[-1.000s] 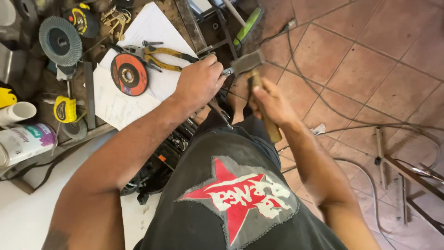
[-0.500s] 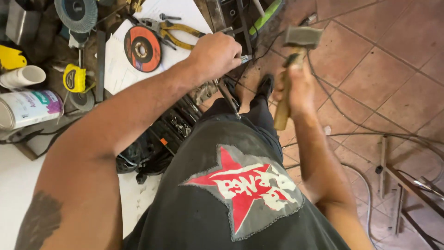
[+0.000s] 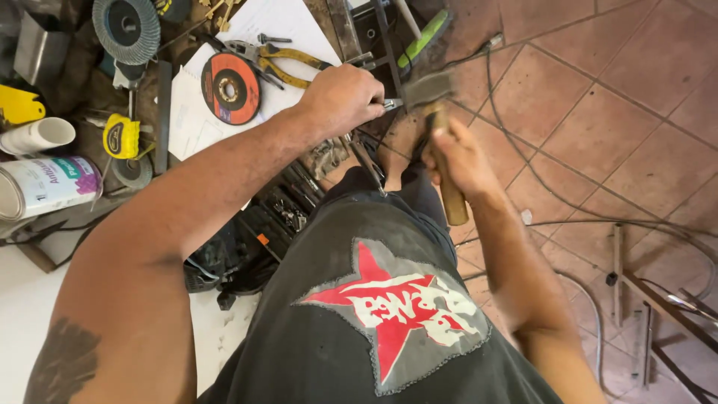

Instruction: Repairing or adjusting a small metal component using pliers and a hammer on a workbench

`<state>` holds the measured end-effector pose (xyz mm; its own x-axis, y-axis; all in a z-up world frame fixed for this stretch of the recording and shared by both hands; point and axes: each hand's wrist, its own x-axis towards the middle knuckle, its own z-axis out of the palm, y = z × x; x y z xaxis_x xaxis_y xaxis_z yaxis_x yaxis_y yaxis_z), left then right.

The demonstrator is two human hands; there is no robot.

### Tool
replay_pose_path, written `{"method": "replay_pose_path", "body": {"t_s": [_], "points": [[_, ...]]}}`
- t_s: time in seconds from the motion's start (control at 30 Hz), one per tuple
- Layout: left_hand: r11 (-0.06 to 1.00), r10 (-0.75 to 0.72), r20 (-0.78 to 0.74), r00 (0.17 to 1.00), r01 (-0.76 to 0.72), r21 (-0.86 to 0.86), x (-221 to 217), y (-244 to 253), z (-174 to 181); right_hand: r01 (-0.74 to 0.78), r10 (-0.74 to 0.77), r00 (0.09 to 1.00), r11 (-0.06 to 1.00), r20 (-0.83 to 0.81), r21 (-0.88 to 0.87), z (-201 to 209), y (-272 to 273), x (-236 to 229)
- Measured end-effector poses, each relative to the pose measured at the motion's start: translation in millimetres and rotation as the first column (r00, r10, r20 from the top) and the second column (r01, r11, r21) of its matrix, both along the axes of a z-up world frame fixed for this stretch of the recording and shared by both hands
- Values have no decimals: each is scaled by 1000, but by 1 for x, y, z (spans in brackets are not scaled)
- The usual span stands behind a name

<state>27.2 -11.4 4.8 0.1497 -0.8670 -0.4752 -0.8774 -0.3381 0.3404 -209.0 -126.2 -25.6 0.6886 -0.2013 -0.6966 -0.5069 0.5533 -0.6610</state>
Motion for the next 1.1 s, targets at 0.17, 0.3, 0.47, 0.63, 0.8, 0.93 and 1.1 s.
{"method": "replay_pose_path", "body": {"t_s": [0.17, 0.3, 0.47, 0.63, 0.8, 0.93, 1.1], "points": [[999, 54, -36, 998, -54, -3, -2, 3, 0, 203, -217, 953, 975, 210, 88, -17, 24, 7], [996, 85, -40, 996, -85, -17, -2, 4, -1, -17, 19, 994, 1000, 105, -21, -5, 11, 0], [989, 144, -98, 985, -145, -7, -4, 6, 2, 221, -222, 964, 975, 148, 26, -18, 31, 10], [988, 154, -74, 985, -155, -5, -7, 5, 0, 80, -89, 968, 996, 237, 50, -17, 25, 4], [984, 164, -112, 980, -170, -49, -8, 9, 0, 126, -149, 937, 988, 315, 93, -17, 42, 7], [981, 189, -136, 973, -193, -17, -7, 7, 2, 83, -85, 973, 996, 215, 20, -21, 22, 0], [981, 170, -121, 978, -180, -76, -5, 12, -3, 92, -77, 973, 994, 220, -58, -19, 45, 13]]}}
